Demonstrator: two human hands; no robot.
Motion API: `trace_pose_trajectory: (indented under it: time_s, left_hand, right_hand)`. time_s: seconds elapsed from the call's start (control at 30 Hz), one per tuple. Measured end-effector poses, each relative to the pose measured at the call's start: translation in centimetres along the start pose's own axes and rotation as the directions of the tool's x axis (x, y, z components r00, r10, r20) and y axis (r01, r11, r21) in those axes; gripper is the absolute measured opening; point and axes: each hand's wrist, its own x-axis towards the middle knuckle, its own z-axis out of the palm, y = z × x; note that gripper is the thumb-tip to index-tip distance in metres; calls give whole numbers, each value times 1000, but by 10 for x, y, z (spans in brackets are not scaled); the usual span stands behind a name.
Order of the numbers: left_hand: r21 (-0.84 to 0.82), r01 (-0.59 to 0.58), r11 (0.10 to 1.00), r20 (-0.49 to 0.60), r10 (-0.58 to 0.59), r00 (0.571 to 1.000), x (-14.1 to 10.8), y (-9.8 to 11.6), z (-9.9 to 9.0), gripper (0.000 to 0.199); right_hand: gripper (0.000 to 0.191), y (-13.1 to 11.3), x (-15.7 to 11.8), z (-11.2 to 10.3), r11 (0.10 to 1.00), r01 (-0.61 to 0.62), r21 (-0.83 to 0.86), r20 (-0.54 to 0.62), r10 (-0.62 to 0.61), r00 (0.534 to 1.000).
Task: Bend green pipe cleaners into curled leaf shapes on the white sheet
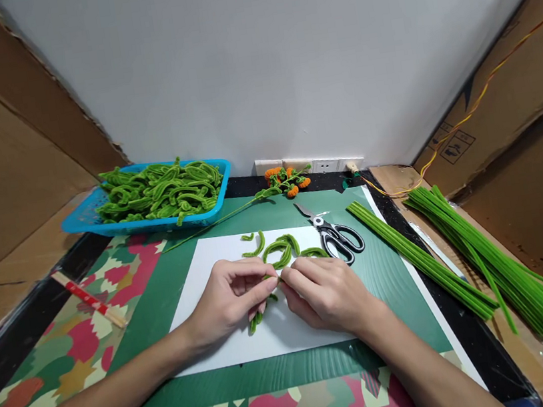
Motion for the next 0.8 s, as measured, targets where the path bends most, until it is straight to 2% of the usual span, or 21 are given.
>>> trace_pose_trajectory:
  time_s: [0.13, 0.33, 0.43, 0.53, 0.67, 0.8]
  left_hand:
    - [47, -30, 998, -5, 31, 1000, 0, 1, 1, 18]
    - [248, -179, 952, -52, 198, 979, 0, 4, 0, 14]
    - [350, -279, 894, -23, 306, 952, 0, 4, -2, 13]
    - [404, -353, 844, -1, 386, 922, 0, 3, -5, 12]
    - [450, -428, 784, 23, 468, 883, 2, -1, -9, 11]
    - [470, -461, 753, 53, 497, 866, 4, -6, -13, 12]
  right_hand:
    - [11, 1, 0, 2, 999, 29, -29, -54, -30, 998]
    - [15, 0, 0, 6, 999, -14, -48, -98, 9, 995]
    - [16, -1, -1, 7, 998, -56, 16, -75, 57, 995]
    - [16, -2, -1, 7, 980, -134, 149, -39, 141, 989]
    - [15, -4, 3, 2, 877, -319, 359, 92, 307, 947]
    - [21, -4, 9, -3, 653, -555, 516, 291, 475, 830]
